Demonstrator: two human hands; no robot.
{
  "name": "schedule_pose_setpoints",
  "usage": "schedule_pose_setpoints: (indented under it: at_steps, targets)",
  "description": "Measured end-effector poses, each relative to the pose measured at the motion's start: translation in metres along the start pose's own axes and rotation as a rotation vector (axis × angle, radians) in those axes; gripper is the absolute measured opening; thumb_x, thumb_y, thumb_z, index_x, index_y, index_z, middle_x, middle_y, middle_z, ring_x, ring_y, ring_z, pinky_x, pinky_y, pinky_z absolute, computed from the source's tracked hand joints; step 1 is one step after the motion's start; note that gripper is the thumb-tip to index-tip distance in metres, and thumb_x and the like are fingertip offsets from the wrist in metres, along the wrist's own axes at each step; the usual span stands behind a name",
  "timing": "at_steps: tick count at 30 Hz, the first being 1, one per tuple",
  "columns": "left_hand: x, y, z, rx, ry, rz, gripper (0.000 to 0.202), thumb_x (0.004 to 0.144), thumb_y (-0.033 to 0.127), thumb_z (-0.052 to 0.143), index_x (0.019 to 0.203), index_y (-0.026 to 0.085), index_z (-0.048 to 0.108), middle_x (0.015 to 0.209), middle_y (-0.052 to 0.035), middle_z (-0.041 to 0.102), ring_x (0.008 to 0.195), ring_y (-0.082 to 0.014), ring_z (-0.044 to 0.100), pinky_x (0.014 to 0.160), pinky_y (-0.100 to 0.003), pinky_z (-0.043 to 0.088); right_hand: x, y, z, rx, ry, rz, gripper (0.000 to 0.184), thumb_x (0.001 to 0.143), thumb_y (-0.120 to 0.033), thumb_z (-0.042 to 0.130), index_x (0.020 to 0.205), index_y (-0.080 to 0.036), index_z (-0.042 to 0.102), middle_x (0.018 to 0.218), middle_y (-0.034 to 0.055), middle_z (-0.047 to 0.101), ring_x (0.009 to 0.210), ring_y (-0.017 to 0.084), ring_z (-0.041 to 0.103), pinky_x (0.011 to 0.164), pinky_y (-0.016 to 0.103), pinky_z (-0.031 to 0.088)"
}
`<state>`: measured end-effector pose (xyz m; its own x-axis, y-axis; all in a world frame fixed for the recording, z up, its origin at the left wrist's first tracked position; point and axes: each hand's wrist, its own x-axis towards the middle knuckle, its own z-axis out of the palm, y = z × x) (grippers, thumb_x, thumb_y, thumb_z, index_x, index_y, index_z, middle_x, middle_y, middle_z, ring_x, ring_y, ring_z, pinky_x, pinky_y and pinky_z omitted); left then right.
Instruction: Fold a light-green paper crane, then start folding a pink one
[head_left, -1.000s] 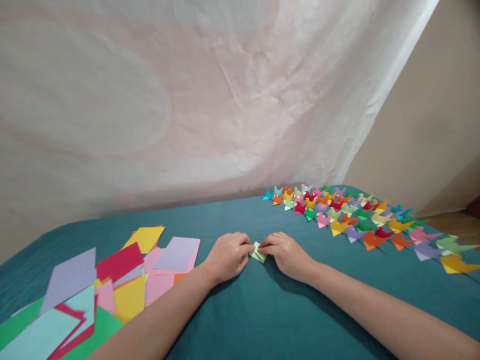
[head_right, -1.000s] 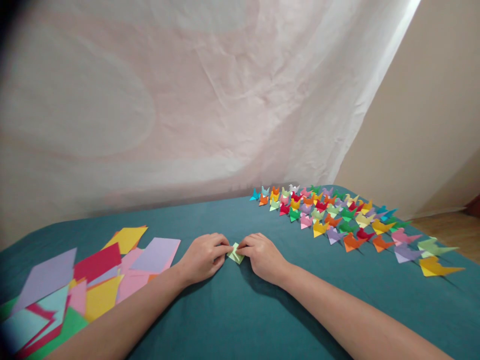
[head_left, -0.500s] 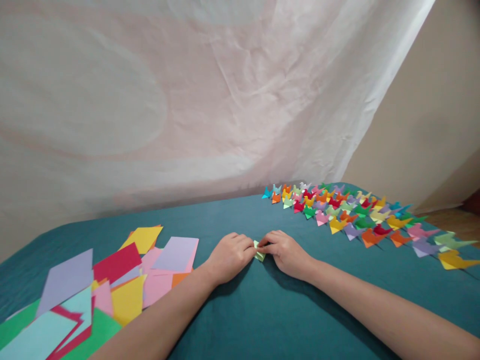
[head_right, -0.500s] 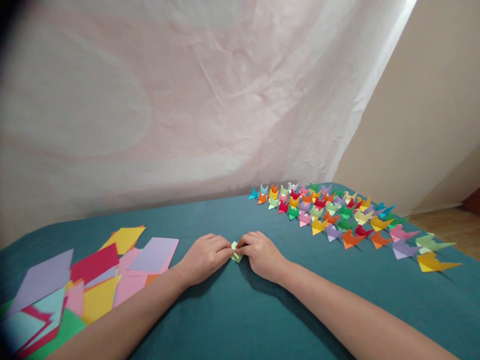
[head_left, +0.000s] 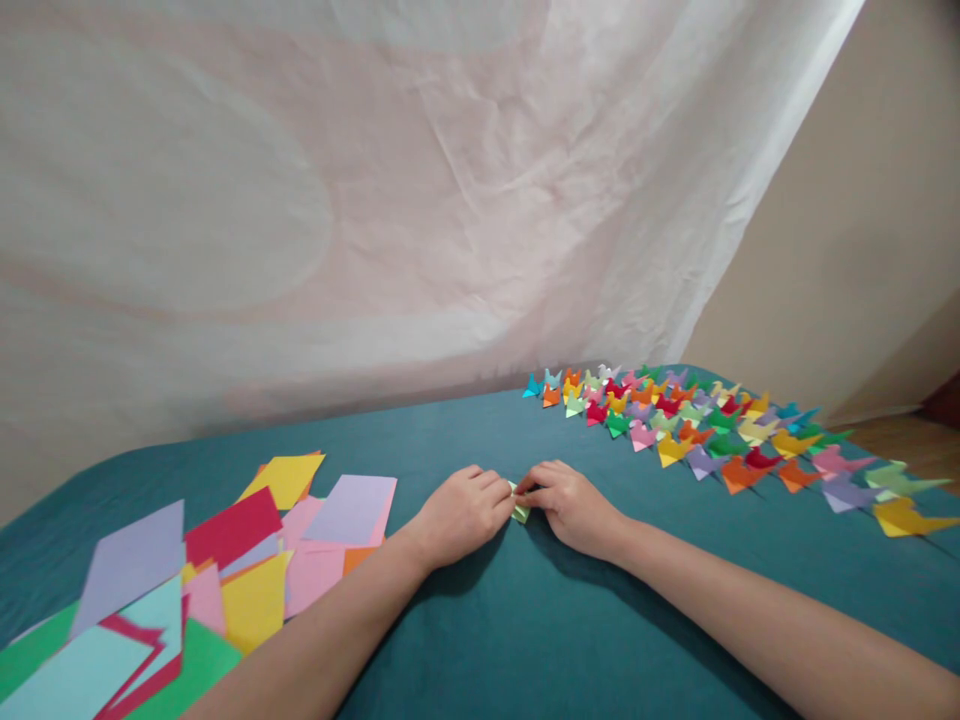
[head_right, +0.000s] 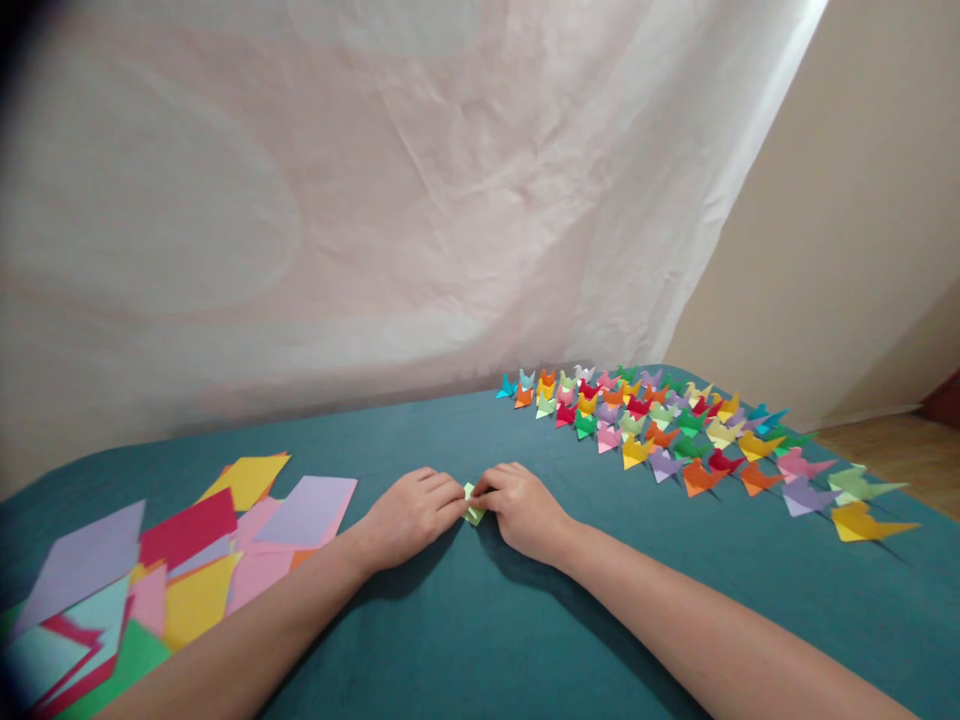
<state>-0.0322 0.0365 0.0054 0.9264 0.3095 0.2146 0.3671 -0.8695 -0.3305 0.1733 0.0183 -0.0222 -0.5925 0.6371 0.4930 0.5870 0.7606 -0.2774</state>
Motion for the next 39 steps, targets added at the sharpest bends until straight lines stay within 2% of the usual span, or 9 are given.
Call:
schedule_pose_setpoints:
  at_steps: [4, 11, 16, 22, 27, 33, 39]
  targets:
    - [0.001, 0.0, 0.001, -0.009, 0.009, 0.011, 0.014, 0.094, 0.018, 0.042, 0.096, 0.016, 0.056, 0.087, -0.0046, 0.06, 0.081, -0.0182, 0.052, 0.068, -0.032, 0.038, 0.0, 0.001, 0.001, -0.008, -0.002, 0.005, 0.03, 0.082, -0.001, 0.052, 0.09, -0.023, 0.071, 0.09, 0.0039, 0.066, 0.086, 0.017, 0.056, 0.076, 0.032, 0.041]
    - [0.005, 0.003, -0.002, 0.011, 0.031, 0.016, 0.016, 0.093, 0.016, 0.041, 0.087, 0.014, 0.056, 0.082, -0.0052, 0.059, 0.077, -0.018, 0.052, 0.066, -0.031, 0.038, -0.001, 0.002, 0.002, -0.023, -0.008, 0.004, 0.03, 0.081, 0.0, 0.052, 0.089, -0.023, 0.071, 0.09, 0.004, 0.065, 0.086, 0.017, 0.056, 0.076, 0.031, 0.04]
    - [0.003, 0.003, -0.001, 0.02, 0.051, -0.004, 0.018, 0.094, 0.018, 0.04, 0.088, 0.015, 0.057, 0.08, -0.0049, 0.06, 0.075, -0.0179, 0.053, 0.064, -0.031, 0.038, 0.0, 0.001, 0.001, -0.029, -0.01, 0.013, 0.033, 0.078, 0.001, 0.053, 0.089, -0.024, 0.071, 0.09, 0.0032, 0.066, 0.086, 0.017, 0.056, 0.076, 0.031, 0.04]
    - [0.0, 0.002, 0.003, -0.065, 0.04, -0.04, 0.02, 0.094, 0.022, 0.04, 0.089, 0.015, 0.058, 0.082, -0.0046, 0.061, 0.076, -0.0161, 0.056, 0.064, -0.028, 0.041, 0.0, 0.0, 0.0, -0.071, -0.016, -0.007, 0.03, 0.08, -0.001, 0.052, 0.088, -0.023, 0.071, 0.09, 0.0035, 0.066, 0.086, 0.016, 0.056, 0.076, 0.032, 0.039]
    - [-0.002, -0.003, 0.001, -0.152, 0.052, -0.095, 0.018, 0.092, 0.018, 0.044, 0.091, 0.018, 0.061, 0.089, -0.0043, 0.064, 0.082, -0.0156, 0.058, 0.069, -0.027, 0.043, 0.0, -0.002, -0.001, -0.08, -0.021, -0.037, 0.028, 0.085, -0.006, 0.05, 0.094, -0.024, 0.07, 0.09, 0.0043, 0.066, 0.086, 0.017, 0.056, 0.078, 0.033, 0.039]
    - [-0.005, -0.01, -0.005, -0.278, -0.023, -0.126, 0.026, 0.08, 0.009, 0.051, 0.101, 0.02, 0.063, 0.102, -0.004, 0.064, 0.092, -0.0171, 0.057, 0.08, -0.03, 0.042, -0.001, 0.0, -0.003, -0.118, -0.028, -0.126, 0.028, 0.091, -0.011, 0.044, 0.104, -0.023, 0.066, 0.095, 0.0056, 0.066, 0.085, 0.017, 0.054, 0.082, 0.036, 0.037]
    - [-0.008, -0.012, -0.001, -0.273, -0.034, -0.13, 0.025, 0.085, 0.009, 0.049, 0.104, 0.02, 0.062, 0.107, -0.0044, 0.062, 0.096, -0.0177, 0.056, 0.079, -0.03, 0.042, -0.001, -0.001, -0.005, -0.14, -0.041, -0.154, 0.029, 0.092, -0.014, 0.043, 0.107, -0.024, 0.065, 0.094, 0.0055, 0.065, 0.086, 0.018, 0.054, 0.083, 0.037, 0.036]
